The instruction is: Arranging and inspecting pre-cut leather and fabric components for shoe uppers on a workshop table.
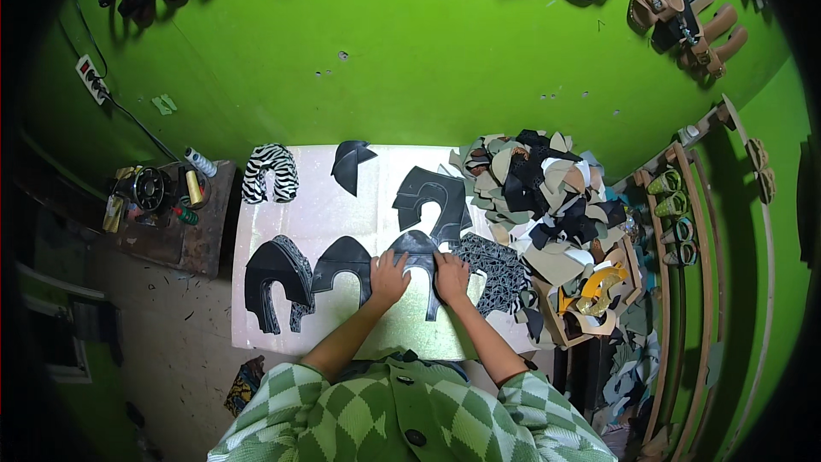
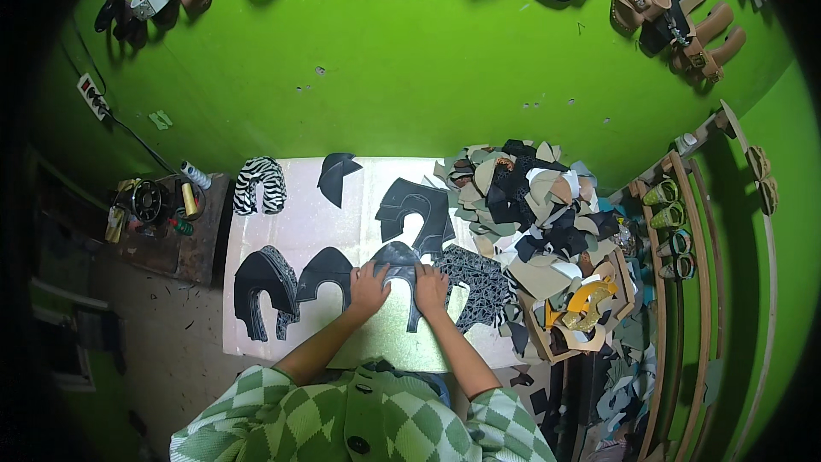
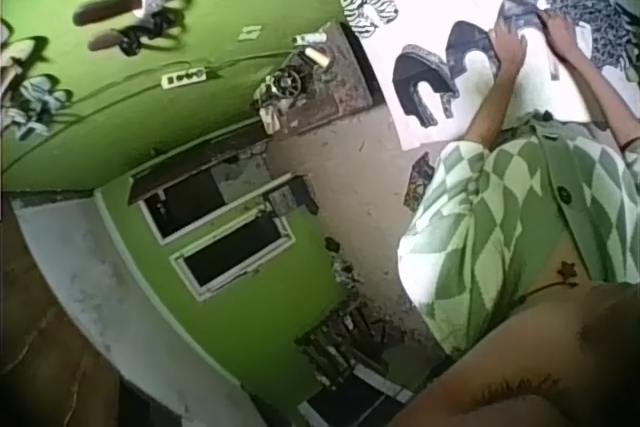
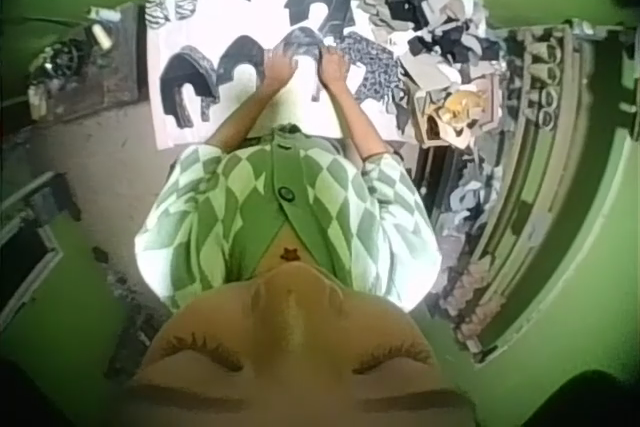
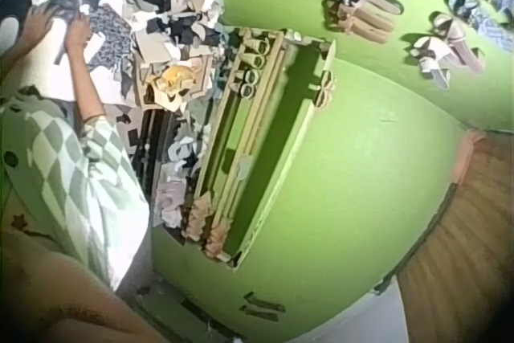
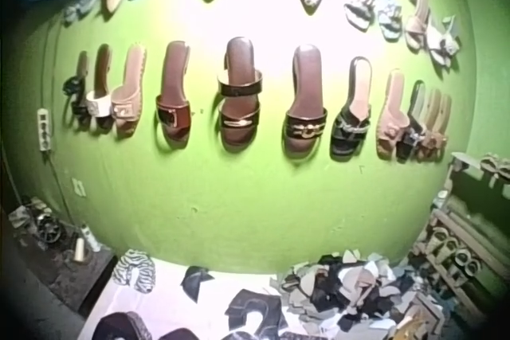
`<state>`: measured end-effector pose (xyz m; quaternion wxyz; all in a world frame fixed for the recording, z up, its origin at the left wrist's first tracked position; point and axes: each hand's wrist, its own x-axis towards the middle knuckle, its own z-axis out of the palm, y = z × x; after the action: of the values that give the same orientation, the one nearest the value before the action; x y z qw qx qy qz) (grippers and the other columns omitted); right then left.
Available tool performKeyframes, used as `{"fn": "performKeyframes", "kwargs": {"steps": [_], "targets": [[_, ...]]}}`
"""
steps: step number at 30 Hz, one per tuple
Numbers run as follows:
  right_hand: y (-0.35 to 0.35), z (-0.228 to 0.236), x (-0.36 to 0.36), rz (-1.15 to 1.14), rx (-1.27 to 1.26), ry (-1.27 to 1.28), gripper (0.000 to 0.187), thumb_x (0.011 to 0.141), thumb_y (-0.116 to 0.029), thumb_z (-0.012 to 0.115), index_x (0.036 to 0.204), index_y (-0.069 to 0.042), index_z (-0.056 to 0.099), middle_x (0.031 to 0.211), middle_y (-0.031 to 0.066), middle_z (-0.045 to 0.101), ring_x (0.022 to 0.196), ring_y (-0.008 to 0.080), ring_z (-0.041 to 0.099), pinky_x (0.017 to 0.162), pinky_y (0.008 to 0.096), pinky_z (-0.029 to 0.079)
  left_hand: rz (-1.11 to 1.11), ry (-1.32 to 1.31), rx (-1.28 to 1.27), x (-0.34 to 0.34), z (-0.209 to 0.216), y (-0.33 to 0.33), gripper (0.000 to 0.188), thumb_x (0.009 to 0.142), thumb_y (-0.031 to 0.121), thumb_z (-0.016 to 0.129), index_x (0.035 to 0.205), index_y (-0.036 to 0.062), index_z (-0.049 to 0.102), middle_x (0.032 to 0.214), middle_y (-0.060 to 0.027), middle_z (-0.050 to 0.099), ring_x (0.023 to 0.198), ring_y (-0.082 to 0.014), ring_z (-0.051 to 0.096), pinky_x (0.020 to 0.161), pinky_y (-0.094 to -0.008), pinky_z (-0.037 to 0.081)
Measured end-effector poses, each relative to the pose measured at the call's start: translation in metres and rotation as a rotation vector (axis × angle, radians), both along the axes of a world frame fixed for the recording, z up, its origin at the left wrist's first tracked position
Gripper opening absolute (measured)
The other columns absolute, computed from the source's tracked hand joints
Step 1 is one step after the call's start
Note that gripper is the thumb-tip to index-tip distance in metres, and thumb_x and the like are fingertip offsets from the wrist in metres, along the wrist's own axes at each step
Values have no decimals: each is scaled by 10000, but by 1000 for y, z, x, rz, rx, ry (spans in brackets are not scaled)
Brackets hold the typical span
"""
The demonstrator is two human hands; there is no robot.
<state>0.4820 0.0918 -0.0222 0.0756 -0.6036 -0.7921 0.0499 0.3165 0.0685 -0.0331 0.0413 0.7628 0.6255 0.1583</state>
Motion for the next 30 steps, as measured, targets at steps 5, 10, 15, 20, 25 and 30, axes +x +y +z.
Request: {"fn": "performKeyframes", "kwargs": {"steps": [5,10,15,20,25,30], "targets": [[21,1,1,-267,-119,155,268,719,-236,623,940,-87,599,936,81,589,930,231,545,780,400,390,220,-75,40,-17,0,22,257,736,295,617,915,112,592,949,-95,525,882,-222,477,786,-372,306],[45,9,-10,-376,-273,115,321,694,-347,682,846,-74,607,818,109,634,797,286,609,708,410,437,353,-57,-115,-16,12,44,303,676,348,682,843,118,579,855,-55,569,827,-199,522,745,-349,306],[52,-5,-12,-408,-286,100,390,624,-383,734,804,-61,608,786,130,630,745,301,617,625,399,472,352,-103,-185,-15,3,48,326,609,322,735,788,104,572,761,-50,580,756,-218,543,693,-357,283],[48,-13,-19,-387,-238,84,410,618,-387,731,772,-27,608,801,154,625,750,307,617,617,392,482,365,-30,-409,-19,0,58,327,624,376,716,764,108,592,758,-50,588,781,-213,561,651,-359,318],[48,-18,-9,-448,-297,225,351,619,-342,749,746,-41,619,813,168,622,800,326,604,681,401,473,344,62,-362,-12,2,53,316,667,372,689,789,92,606,818,-71,587,824,-236,558,684,-382,389],[50,-13,3,-484,-350,302,263,613,-269,758,722,-68,628,809,138,633,790,304,609,680,387,473,383,-19,-368,-16,-7,53,332,638,342,722,822,90,607,821,-74,598,831,-246,583,707,-377,419]]}}
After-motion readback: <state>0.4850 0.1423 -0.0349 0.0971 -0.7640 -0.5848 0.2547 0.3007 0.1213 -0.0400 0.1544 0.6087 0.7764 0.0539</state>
